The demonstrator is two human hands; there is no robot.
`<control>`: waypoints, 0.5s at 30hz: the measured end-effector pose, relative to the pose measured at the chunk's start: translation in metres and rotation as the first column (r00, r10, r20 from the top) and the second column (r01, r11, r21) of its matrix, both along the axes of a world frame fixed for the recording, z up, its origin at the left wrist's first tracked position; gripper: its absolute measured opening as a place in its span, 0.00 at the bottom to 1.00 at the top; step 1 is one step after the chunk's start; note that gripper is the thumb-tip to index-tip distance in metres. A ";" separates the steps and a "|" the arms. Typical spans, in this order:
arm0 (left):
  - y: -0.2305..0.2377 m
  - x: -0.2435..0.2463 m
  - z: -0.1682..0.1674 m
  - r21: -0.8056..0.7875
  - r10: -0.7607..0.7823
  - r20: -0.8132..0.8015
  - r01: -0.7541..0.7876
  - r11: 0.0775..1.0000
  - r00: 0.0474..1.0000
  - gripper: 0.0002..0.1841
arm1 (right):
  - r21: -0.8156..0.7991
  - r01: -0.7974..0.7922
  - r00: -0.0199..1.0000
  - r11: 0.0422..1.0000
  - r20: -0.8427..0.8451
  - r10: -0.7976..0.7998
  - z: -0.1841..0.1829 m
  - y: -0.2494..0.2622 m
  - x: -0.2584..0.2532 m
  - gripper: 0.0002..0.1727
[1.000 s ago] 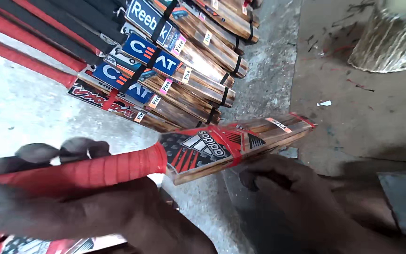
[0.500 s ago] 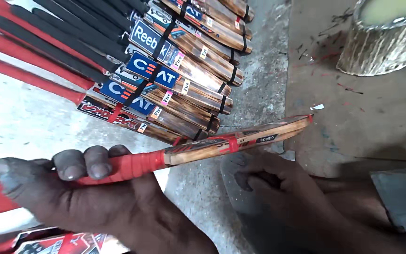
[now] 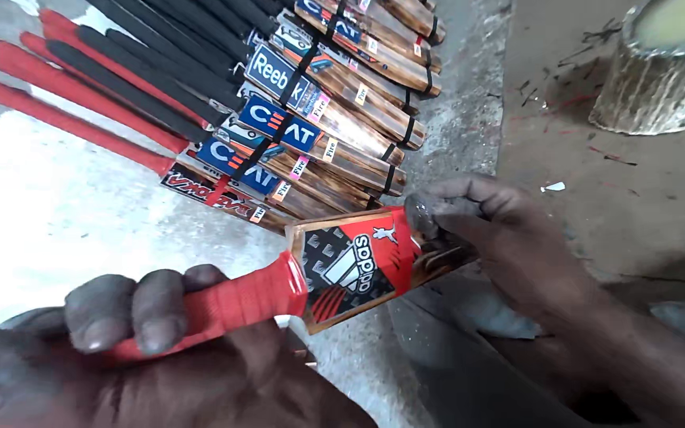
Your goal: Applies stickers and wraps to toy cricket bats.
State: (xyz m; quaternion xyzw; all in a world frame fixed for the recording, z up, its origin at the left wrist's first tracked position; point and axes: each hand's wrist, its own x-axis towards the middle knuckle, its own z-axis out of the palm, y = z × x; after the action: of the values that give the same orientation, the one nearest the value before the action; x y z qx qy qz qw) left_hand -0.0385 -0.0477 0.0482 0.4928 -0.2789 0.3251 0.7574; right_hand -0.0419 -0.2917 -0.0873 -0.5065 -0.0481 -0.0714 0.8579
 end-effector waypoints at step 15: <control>0.011 0.008 -0.004 0.097 0.297 -0.056 -0.291 0.952 0.953 0.18 | -0.540 0.243 0.970 0.806 0.143 -0.196 -0.014 0.027 -0.027 0.12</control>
State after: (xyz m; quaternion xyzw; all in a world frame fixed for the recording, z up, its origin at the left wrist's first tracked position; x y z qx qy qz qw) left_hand -0.0309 -0.0364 0.0439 0.5727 -0.1897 0.4041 0.6875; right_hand -0.0687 -0.2648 -0.1014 -0.7316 -0.0421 -0.1733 0.6580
